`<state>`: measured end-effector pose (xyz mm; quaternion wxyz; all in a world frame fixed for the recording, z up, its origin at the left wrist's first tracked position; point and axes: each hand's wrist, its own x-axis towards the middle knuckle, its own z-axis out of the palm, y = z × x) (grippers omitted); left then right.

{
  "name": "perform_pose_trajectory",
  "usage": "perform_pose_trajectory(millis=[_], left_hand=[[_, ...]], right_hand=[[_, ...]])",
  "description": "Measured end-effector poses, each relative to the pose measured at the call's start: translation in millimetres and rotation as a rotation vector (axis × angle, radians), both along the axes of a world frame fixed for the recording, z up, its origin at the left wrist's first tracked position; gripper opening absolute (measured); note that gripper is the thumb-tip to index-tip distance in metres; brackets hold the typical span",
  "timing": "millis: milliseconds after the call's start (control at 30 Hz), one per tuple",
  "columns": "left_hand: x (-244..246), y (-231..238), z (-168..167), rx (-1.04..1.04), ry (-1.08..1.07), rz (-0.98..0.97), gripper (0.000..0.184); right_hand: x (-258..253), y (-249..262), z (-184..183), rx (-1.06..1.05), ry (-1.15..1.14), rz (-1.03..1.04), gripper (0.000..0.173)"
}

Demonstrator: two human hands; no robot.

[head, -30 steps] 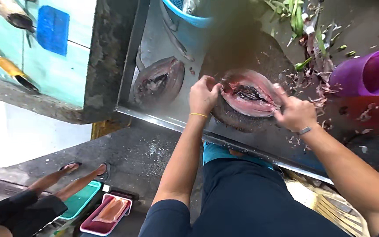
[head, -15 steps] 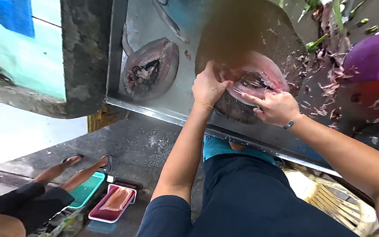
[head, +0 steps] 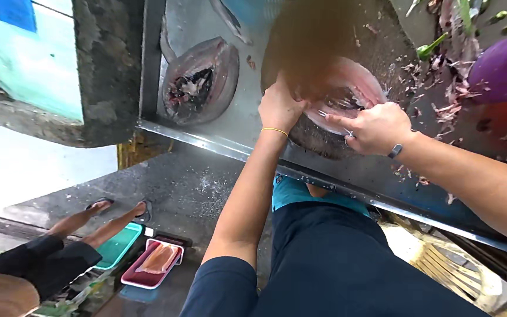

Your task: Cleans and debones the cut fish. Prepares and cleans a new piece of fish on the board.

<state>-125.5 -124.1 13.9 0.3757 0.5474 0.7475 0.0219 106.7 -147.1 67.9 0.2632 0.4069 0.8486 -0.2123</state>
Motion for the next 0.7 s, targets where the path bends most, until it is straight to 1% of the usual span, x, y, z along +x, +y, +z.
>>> perform_pose_trajectory(millis=[233, 333, 400, 467, 500, 533, 567, 633, 700], left_hand=[[1.1, -0.3, -0.1, -0.008, -0.005, 0.023, 0.072], [-1.7, -0.8, -3.8, 0.009, -0.021, 0.001, 0.071], [-3.1, -7.1, -7.6, 0.071, -0.070, -0.055, 0.079], [3.0, -23.5, -8.8, 0.151, -0.096, -0.096, 0.097], [10.4, -32.9, -8.2, 0.187, -0.069, -0.094, 0.103], [20.1, -41.6, -8.2, 0.223, -0.022, -0.080, 0.104], [30.5, -48.9, -7.9, 0.244, 0.024, -0.047, 0.101], [49.0, -51.7, -7.8, 0.254, 0.091, 0.068, 0.089], [61.0, -46.5, -8.3, 0.212, 0.118, 0.196, 0.081]], right_hand=[[-1.1, 3.0, -18.3, 0.038, 0.019, 0.052, 0.067], [-2.0, 3.8, -27.4, 0.050, 0.048, 0.088, 0.066], [-3.6, 3.7, -24.4, 0.015, 0.050, 0.051, 0.064], [-8.7, 8.5, -13.6, -0.058, 0.056, -0.033, 0.063], [-12.4, 14.2, -5.8, -0.097, 0.072, -0.081, 0.058], [-16.8, 22.0, 2.8, -0.139, 0.091, -0.118, 0.051], [-21.9, 30.1, 9.6, -0.172, 0.104, -0.139, 0.044], [-36.6, 50.7, 18.9, -0.247, 0.118, -0.200, 0.031], [-54.5, 71.8, 28.1, -0.328, 0.091, -0.296, 0.027]])
